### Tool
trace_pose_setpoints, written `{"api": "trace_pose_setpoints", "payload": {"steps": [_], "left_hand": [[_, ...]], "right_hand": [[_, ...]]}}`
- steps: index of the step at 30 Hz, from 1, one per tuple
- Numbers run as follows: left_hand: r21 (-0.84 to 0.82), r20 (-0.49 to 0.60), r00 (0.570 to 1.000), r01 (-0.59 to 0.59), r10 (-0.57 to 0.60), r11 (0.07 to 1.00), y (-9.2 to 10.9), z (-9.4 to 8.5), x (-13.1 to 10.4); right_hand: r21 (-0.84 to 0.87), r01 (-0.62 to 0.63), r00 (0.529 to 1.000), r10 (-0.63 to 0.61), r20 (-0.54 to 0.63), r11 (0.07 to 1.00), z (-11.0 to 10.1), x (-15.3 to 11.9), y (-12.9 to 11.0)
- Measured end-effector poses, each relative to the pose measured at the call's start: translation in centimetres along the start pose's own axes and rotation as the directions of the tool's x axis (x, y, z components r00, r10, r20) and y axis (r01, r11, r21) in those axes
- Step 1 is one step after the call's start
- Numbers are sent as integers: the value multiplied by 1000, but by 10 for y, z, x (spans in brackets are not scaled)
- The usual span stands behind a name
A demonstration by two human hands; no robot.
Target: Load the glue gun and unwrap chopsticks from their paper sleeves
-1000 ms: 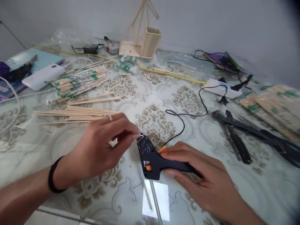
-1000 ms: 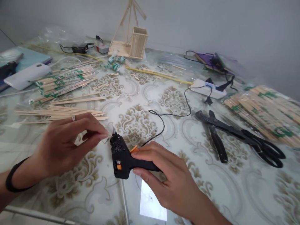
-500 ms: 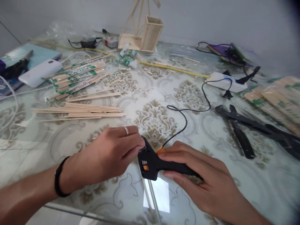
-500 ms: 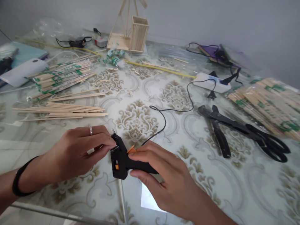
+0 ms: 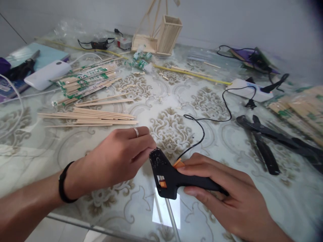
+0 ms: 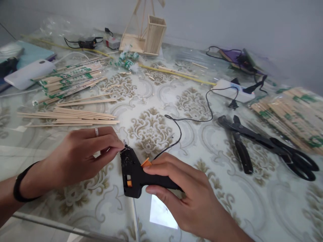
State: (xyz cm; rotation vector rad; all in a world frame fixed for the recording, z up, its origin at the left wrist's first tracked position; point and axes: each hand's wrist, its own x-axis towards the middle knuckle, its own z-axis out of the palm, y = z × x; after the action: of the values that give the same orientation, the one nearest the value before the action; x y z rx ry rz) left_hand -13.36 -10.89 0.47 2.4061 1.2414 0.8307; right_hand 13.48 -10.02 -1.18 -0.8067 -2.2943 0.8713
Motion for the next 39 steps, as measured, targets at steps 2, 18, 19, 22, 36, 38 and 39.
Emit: {"api": "trace_pose_setpoints", "payload": {"steps": [2, 18, 19, 22, 36, 38, 39], "left_hand": [[-8, -40, 999, 8, -8, 1000, 0, -2, 2], [-103, -47, 993, 105, -111, 989, 15, 2, -3], [-98, -53, 992, 107, -113, 989, 14, 2, -3], [-91, -77, 989, 115, -122, 989, 13, 1, -3], [-61, -43, 993, 112, -114, 992, 10, 1, -1], [-78, -24, 995, 97, -99, 992, 10, 1, -1], [-82, -12, 995, 93, -95, 992, 10, 0, -1]], "right_hand": [[-6, -4, 1000, 4, -5, 1000, -2, 0, 1], [-31, 1, 993, -5, -116, 1000, 2, 1, 1], [-32, -4, 993, 0, -117, 999, 3, 1, 1], [-33, -9, 993, 5, -118, 999, 3, 0, 2], [-34, -6, 998, 3, -65, 999, 5, 0, -2], [-27, -1, 999, -1, -55, 1000, 5, -1, -1], [-26, 0, 999, -1, -49, 1000, 5, -1, -1]]}}
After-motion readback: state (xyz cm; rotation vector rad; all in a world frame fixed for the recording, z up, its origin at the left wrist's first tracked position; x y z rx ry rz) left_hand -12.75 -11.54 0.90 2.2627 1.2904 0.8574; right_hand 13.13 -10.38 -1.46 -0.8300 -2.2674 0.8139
